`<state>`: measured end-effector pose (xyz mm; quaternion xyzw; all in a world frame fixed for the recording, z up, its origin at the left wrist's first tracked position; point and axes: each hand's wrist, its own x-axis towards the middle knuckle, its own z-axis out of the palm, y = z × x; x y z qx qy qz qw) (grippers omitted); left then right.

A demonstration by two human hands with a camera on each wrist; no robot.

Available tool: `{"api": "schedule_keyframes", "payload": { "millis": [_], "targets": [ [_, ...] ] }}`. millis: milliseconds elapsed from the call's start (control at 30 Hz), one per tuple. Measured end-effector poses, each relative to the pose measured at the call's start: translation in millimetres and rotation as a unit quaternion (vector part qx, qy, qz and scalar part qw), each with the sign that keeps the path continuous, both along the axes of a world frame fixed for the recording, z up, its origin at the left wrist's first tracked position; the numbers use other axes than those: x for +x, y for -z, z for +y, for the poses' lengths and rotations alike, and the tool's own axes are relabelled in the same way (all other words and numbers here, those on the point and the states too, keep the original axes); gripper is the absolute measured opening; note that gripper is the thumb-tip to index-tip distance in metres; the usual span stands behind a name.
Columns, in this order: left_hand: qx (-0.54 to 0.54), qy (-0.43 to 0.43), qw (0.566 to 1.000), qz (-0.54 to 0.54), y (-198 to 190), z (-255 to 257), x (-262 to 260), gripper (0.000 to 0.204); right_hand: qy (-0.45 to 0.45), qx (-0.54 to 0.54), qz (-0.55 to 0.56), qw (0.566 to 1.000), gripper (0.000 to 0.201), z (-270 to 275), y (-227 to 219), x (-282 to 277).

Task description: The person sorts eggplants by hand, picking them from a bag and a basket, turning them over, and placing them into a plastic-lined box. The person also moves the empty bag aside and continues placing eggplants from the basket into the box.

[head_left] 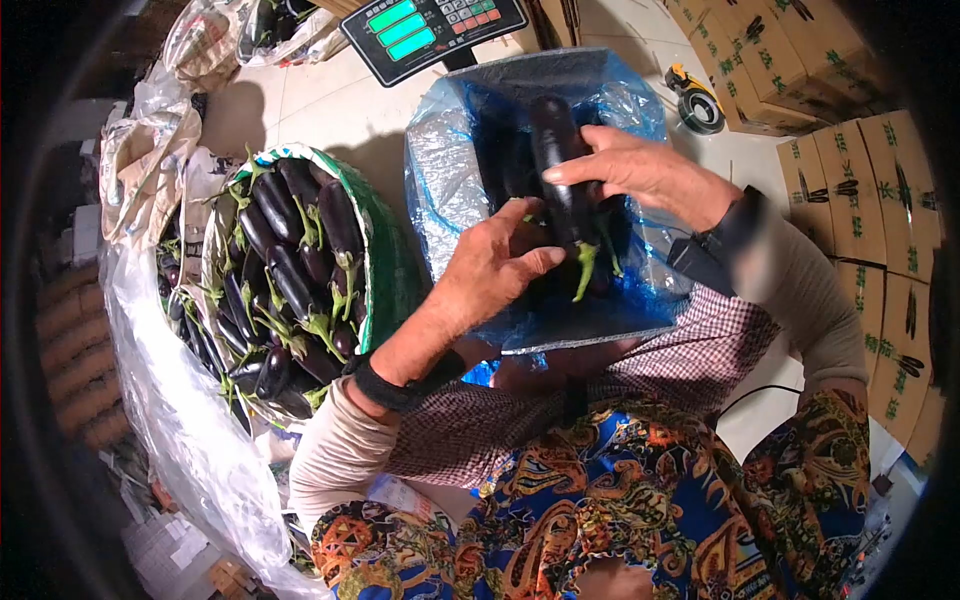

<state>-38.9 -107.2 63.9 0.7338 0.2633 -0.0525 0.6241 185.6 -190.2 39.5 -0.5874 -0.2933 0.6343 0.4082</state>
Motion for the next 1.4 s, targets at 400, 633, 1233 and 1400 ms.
{"api": "schedule_keyframes", "payload": {
  "millis": [400,633,1233,1400],
  "targets": [
    [0.035,-0.053,0.996,-0.066,-37.0,46.1,-26.6,0.041,0.038,-0.084,-0.131,0.987,0.085,13.3,52.5,1.7],
    [0.045,-0.022,0.996,-0.071,-31.3,48.8,-34.9,0.04,-0.043,-0.151,-0.354,0.922,0.089,38.5,74.6,-10.9],
    [0.295,0.284,0.907,-0.102,-39.0,-27.1,-41.9,0.045,-0.156,-0.129,-0.527,0.825,0.071,35.3,55.5,-30.3],
    [0.322,0.305,0.888,-0.122,-30.9,-41.0,-48.0,0.033,-0.144,0.102,-0.599,0.781,0.064,18.3,49.1,-43.1]
  ]
}}
